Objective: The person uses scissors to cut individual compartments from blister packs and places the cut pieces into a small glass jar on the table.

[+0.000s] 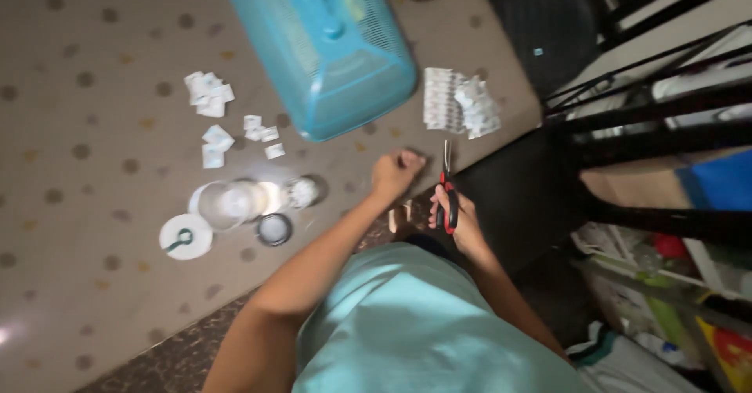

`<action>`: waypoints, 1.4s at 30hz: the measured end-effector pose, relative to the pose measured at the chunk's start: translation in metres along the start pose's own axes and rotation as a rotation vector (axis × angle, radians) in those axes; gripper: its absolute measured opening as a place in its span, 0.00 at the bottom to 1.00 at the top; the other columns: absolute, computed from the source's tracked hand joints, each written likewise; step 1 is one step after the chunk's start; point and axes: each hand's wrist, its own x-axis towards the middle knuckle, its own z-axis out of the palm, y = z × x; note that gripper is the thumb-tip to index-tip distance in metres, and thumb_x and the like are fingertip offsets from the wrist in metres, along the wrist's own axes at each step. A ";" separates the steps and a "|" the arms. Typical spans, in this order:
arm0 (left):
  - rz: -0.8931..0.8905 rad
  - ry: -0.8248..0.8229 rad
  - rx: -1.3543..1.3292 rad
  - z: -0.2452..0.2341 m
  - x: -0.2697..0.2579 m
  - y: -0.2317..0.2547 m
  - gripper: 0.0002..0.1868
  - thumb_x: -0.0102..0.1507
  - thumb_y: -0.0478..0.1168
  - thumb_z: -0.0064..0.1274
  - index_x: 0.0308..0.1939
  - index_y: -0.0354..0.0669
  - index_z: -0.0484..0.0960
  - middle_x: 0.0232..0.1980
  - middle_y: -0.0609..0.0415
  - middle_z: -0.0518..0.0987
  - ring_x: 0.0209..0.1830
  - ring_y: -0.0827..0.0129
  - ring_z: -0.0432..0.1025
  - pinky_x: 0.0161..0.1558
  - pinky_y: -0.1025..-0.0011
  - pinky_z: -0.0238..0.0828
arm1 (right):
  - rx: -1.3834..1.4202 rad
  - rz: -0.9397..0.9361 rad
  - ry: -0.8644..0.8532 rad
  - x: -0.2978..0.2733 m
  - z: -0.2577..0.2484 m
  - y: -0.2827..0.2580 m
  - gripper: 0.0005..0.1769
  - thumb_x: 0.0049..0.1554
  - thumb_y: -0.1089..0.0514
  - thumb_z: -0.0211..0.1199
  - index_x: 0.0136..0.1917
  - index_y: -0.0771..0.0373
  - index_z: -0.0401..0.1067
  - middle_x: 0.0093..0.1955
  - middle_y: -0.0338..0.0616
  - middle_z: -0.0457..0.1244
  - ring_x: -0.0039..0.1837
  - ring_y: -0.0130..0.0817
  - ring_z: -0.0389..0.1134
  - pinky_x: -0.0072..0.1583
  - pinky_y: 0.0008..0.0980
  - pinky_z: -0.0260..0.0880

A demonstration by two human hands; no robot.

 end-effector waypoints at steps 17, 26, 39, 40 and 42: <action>-0.220 0.268 0.143 0.095 0.119 0.074 0.18 0.50 0.46 0.71 0.40 0.43 0.88 0.39 0.47 0.86 0.41 0.53 0.81 0.47 0.60 0.76 | -0.148 0.110 -0.110 0.065 -0.137 -0.059 0.18 0.60 0.47 0.64 0.46 0.66 0.73 0.34 0.41 0.65 0.34 0.29 0.68 0.38 0.29 0.71; -0.240 0.362 -0.271 0.063 0.093 0.026 0.12 0.55 0.42 0.69 0.39 0.42 0.91 0.31 0.55 0.87 0.28 0.77 0.78 0.36 0.74 0.75 | -0.222 0.131 -0.367 0.075 -0.092 -0.084 0.17 0.60 0.48 0.64 0.47 0.66 0.72 0.36 0.40 0.64 0.35 0.29 0.67 0.39 0.29 0.70; -0.349 0.317 -1.183 -0.039 -0.033 -0.003 0.14 0.62 0.38 0.61 0.51 0.39 0.85 0.42 0.58 0.86 0.36 0.77 0.77 0.35 0.79 0.74 | -0.320 0.225 -0.705 0.031 -0.019 -0.058 0.16 0.62 0.50 0.61 0.52 0.67 0.70 0.40 0.40 0.64 0.41 0.29 0.66 0.45 0.28 0.70; -0.319 0.353 -1.199 -0.050 -0.045 -0.005 0.15 0.62 0.37 0.61 0.52 0.38 0.85 0.44 0.57 0.86 0.38 0.77 0.78 0.37 0.79 0.75 | -0.353 0.222 -0.729 0.024 -0.010 -0.057 0.16 0.62 0.50 0.61 0.53 0.66 0.70 0.40 0.39 0.63 0.41 0.27 0.66 0.45 0.27 0.69; -0.261 0.421 -1.229 -0.071 -0.068 -0.010 0.16 0.62 0.36 0.61 0.52 0.36 0.84 0.46 0.56 0.86 0.42 0.76 0.79 0.42 0.79 0.76 | -0.419 0.217 -0.775 0.011 0.009 -0.056 0.16 0.62 0.50 0.60 0.55 0.64 0.70 0.40 0.38 0.62 0.42 0.25 0.65 0.45 0.26 0.68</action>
